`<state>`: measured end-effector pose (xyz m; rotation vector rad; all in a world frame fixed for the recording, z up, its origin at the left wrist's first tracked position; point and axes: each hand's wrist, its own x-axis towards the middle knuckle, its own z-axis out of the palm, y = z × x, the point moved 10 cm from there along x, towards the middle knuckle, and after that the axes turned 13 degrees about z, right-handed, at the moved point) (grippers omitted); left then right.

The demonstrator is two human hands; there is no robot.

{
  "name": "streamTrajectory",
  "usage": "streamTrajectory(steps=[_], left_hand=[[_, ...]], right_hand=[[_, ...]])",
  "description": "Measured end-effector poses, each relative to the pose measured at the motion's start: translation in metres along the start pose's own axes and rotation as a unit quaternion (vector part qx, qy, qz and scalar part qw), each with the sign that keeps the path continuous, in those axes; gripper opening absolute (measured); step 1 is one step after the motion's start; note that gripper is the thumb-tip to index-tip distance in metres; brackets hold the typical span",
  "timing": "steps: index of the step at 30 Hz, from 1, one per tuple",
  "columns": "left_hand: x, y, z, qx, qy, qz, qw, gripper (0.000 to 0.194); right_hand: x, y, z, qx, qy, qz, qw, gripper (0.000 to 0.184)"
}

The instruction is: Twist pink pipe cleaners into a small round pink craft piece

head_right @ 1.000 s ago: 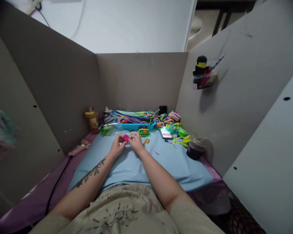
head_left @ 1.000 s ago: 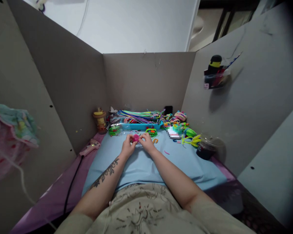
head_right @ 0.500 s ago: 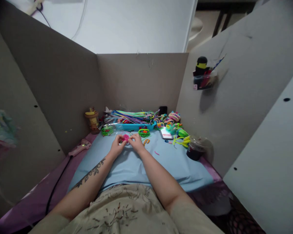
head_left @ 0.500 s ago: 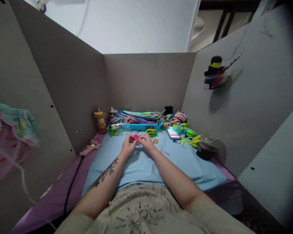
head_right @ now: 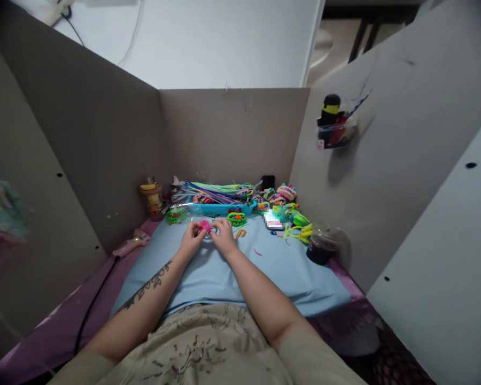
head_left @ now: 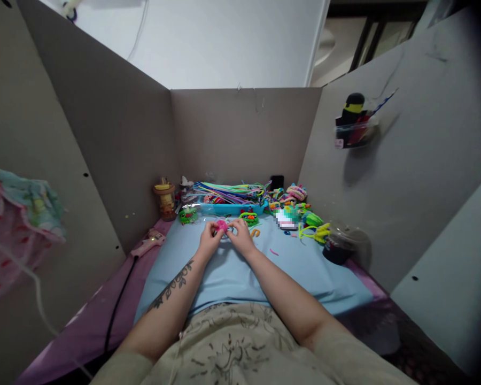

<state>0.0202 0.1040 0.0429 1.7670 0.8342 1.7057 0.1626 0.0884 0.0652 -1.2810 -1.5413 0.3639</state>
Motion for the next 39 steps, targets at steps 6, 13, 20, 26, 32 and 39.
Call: streamTrajectory(steps=[6, 13, 20, 26, 32, 39], left_hand=[[0.0, 0.001, 0.002, 0.0, -0.01, 0.005, 1.0, 0.024], [0.001, 0.011, 0.005, 0.012, -0.018, 0.035, 0.999, 0.022], [0.001, 0.021, 0.007, 0.045, -0.031, 0.06, 0.997, 0.022], [0.0, 0.026, 0.01, 0.058, -0.054, 0.069, 0.994, 0.02], [-0.002, 0.033, 0.014, 0.059, -0.073, 0.076, 0.993, 0.018], [-0.003, 0.033, 0.017, 0.065, -0.086, 0.086, 0.99, 0.016]], right_hand=[[0.001, 0.0, -0.002, 0.01, -0.006, 0.006, 1.0, 0.015], [0.003, 0.009, -0.005, 0.041, 0.01, 0.027, 0.999, 0.008], [0.008, 0.032, 0.0, 0.094, 0.007, 0.099, 0.991, 0.013], [0.009, 0.039, 0.01, 0.18, -0.06, 0.15, 0.97, 0.021], [0.009, 0.04, 0.012, 0.262, -0.077, 0.179, 0.945, 0.027], [0.009, 0.046, 0.015, 0.33, -0.077, 0.208, 0.918, 0.026]])
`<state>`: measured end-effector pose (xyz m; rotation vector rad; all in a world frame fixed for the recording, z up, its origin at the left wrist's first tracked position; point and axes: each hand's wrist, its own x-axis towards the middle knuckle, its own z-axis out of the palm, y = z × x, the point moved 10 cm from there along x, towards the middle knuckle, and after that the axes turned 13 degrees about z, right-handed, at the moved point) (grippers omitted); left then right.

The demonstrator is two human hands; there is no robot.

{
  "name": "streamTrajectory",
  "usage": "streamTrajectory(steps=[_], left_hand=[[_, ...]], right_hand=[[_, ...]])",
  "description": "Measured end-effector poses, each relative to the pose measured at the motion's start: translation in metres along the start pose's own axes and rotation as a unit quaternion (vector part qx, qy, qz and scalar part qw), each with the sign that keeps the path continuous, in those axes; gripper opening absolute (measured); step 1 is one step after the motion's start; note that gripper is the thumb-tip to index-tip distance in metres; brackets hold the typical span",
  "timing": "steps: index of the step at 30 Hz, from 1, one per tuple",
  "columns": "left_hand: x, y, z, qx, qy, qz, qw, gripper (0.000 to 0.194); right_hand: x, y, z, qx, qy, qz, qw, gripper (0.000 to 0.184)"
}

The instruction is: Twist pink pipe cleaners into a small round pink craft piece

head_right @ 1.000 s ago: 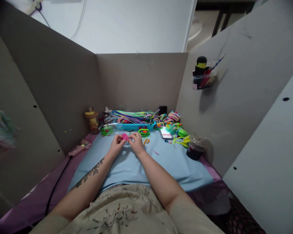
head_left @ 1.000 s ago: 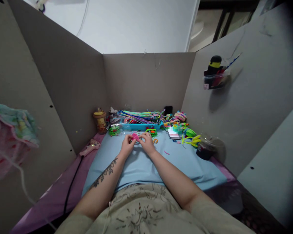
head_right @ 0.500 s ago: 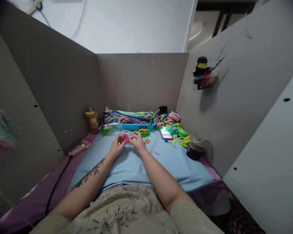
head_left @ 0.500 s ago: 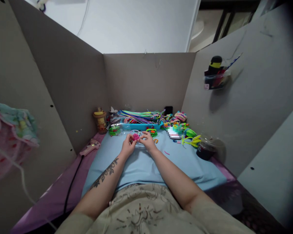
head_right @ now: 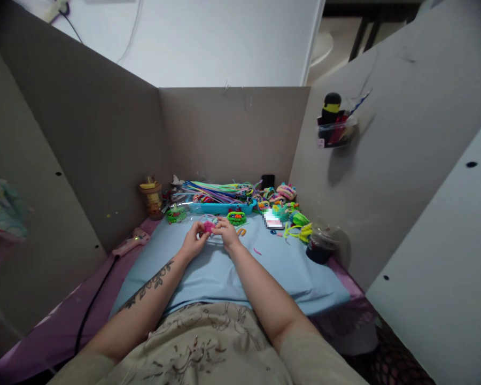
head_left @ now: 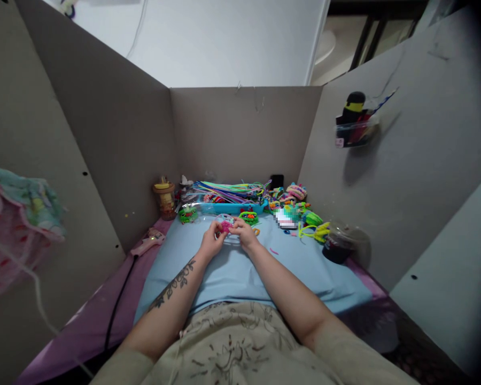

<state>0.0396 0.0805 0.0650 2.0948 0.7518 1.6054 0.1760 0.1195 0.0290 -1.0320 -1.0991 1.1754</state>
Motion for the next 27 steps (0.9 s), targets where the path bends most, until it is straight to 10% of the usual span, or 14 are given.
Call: streamTrajectory(steps=[27], left_hand=[[-0.002, -0.013, -0.013, 0.044, 0.042, 0.003, 0.998, 0.021]], right_hand=[[0.008, 0.005, -0.01, -0.116, 0.037, -0.018, 0.992, 0.032]])
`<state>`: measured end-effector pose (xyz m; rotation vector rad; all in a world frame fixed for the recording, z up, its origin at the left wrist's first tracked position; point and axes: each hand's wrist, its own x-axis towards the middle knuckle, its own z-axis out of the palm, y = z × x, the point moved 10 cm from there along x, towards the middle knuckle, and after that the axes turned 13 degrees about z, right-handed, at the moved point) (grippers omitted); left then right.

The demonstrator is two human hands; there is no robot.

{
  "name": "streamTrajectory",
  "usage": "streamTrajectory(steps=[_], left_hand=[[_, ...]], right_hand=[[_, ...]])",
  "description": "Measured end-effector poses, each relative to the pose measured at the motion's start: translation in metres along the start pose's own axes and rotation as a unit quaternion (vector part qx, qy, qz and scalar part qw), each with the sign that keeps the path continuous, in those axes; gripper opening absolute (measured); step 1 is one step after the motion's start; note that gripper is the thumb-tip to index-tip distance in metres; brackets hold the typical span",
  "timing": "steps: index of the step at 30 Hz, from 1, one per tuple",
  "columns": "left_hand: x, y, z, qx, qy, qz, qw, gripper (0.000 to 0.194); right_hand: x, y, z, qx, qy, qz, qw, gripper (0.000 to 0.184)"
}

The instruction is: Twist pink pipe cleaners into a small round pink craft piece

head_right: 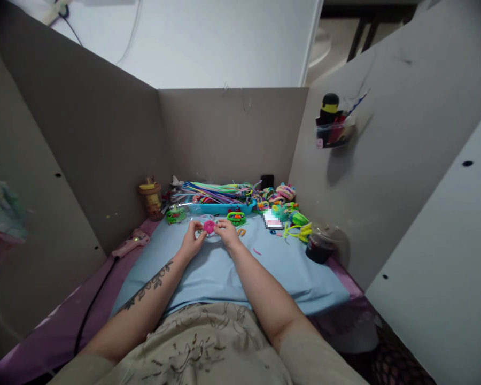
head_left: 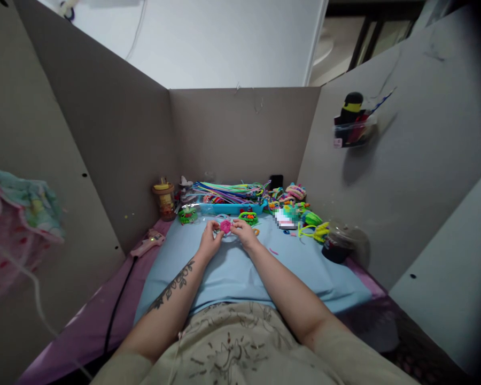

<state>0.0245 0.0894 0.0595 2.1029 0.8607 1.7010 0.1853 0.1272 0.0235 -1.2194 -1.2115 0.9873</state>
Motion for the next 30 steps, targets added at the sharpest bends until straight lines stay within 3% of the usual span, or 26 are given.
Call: streamTrajectory(steps=[4, 10, 18, 30], left_hand=[[0.0, -0.005, -0.006, -0.01, 0.029, -0.026, 0.999, 0.02], [-0.002, -0.014, -0.015, -0.053, 0.081, -0.085, 0.992, 0.026], [-0.006, -0.03, -0.007, -0.163, 0.082, -0.147, 0.972, 0.036], [-0.01, -0.033, -0.003, -0.135, 0.067, -0.172, 0.973, 0.042]], right_hand=[[0.0, -0.002, -0.005, -0.026, 0.026, -0.017, 0.999, 0.026], [-0.005, -0.005, 0.005, -0.07, 0.009, -0.05, 0.996, 0.022], [-0.005, -0.006, 0.005, -0.065, 0.013, -0.054, 0.996, 0.022], [-0.012, -0.013, 0.012, -0.11, 0.003, -0.083, 0.99, 0.016]])
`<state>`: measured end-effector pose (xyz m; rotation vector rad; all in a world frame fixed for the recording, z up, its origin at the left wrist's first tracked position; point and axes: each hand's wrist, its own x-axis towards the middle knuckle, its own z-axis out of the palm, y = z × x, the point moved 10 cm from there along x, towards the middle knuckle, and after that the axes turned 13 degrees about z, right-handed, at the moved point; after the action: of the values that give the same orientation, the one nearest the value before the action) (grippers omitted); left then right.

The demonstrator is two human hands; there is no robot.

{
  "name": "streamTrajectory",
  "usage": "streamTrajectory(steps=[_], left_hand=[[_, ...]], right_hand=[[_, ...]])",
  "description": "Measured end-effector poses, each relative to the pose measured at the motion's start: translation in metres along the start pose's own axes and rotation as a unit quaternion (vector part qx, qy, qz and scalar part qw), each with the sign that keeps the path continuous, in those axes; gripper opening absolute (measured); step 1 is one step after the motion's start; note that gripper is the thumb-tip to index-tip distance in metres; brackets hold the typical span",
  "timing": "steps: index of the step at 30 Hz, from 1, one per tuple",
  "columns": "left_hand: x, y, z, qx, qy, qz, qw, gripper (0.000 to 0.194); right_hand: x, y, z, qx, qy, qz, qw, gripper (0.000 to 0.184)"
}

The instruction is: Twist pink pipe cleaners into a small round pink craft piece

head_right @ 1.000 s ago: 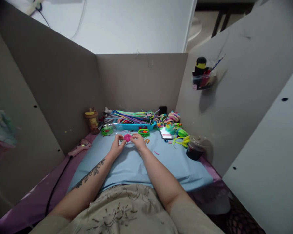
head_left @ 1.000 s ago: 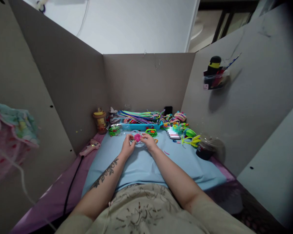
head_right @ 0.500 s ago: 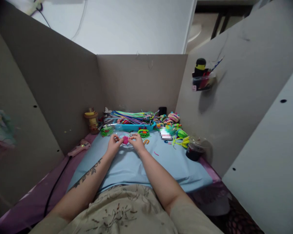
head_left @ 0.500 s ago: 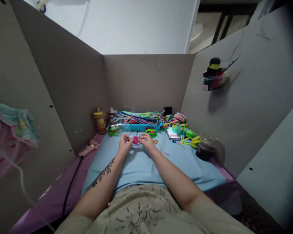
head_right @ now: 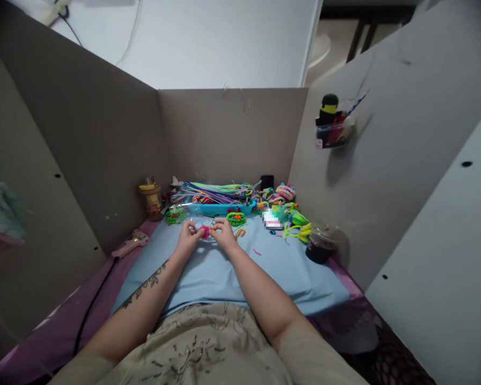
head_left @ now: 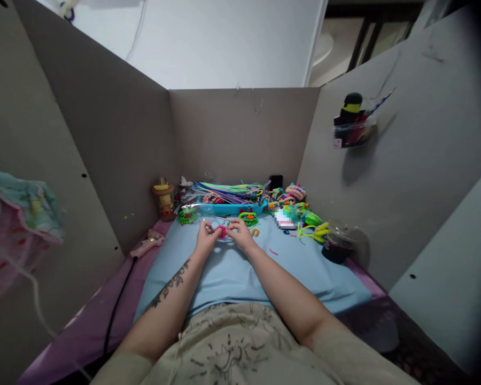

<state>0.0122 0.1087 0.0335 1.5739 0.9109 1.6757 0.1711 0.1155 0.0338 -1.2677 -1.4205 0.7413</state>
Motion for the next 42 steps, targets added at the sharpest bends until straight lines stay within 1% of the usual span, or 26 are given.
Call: streamTrajectory(steps=[4, 9, 12, 16, 22, 24, 26, 28, 30, 31, 33, 34, 37, 39, 40, 42], left_hand=[[0.0, -0.003, 0.0, -0.009, 0.001, -0.017, 1.0, 0.045], [-0.001, -0.005, -0.001, 0.028, 0.012, -0.012, 0.999, 0.043], [0.0, -0.007, 0.0, 0.031, 0.008, -0.002, 1.0, 0.043], [0.001, -0.008, 0.0, 0.027, 0.001, 0.008, 1.0, 0.043], [0.0, -0.013, 0.003, -0.04, -0.013, -0.025, 0.999, 0.049], [0.0, -0.014, 0.002, -0.041, -0.006, -0.032, 0.999, 0.05], [0.0, -0.016, -0.001, -0.021, 0.006, -0.032, 0.999, 0.05], [0.001, -0.018, -0.007, 0.009, 0.023, -0.028, 0.999, 0.048], [0.001, -0.021, -0.014, 0.032, 0.041, -0.028, 0.998, 0.048], [0.001, -0.023, -0.016, 0.038, 0.047, -0.03, 0.998, 0.048], [0.001, -0.027, -0.018, 0.04, 0.051, -0.036, 0.997, 0.047], [0.001, -0.028, -0.018, 0.041, 0.05, -0.036, 0.997, 0.047], [0.001, -0.028, -0.018, 0.044, 0.05, -0.034, 0.997, 0.044], [0.001, -0.028, -0.017, 0.044, 0.052, -0.035, 0.997, 0.044], [0.0, -0.027, -0.017, 0.044, 0.052, -0.036, 0.997, 0.044], [0.0, -0.026, -0.016, 0.043, 0.052, -0.035, 0.997, 0.044]], right_hand=[[0.001, 0.0, 0.0, -0.011, 0.002, 0.0, 1.0, 0.014], [0.002, 0.0, -0.003, -0.03, 0.022, -0.002, 0.999, 0.012], [0.001, -0.002, -0.002, -0.041, 0.024, -0.011, 0.999, 0.011], [0.0, -0.001, -0.002, -0.04, 0.023, -0.004, 0.999, 0.014], [0.0, -0.003, -0.002, -0.019, 0.019, 0.0, 1.0, 0.02], [-0.001, -0.004, -0.002, -0.018, 0.024, 0.003, 1.0, 0.021], [-0.001, -0.003, -0.002, -0.013, 0.024, 0.013, 1.0, 0.022], [0.002, -0.005, -0.002, -0.004, 0.012, 0.021, 1.0, 0.021], [0.009, -0.008, -0.004, 0.005, -0.002, 0.027, 1.0, 0.025], [0.014, -0.01, -0.006, 0.01, -0.009, 0.036, 0.999, 0.028], [0.029, -0.011, -0.02, 0.014, 0.014, 0.065, 0.998, 0.034], [0.038, -0.012, -0.029, -0.001, 0.031, 0.077, 0.997, 0.036], [0.066, -0.013, -0.055, -0.097, 0.076, 0.099, 0.987, 0.038], [0.082, -0.011, -0.069, -0.189, 0.101, 0.108, 0.971, 0.039], [0.088, -0.01, -0.072, -0.235, 0.102, 0.105, 0.961, 0.04], [0.097, -0.008, -0.074, -0.271, 0.104, 0.091, 0.953, 0.041]])
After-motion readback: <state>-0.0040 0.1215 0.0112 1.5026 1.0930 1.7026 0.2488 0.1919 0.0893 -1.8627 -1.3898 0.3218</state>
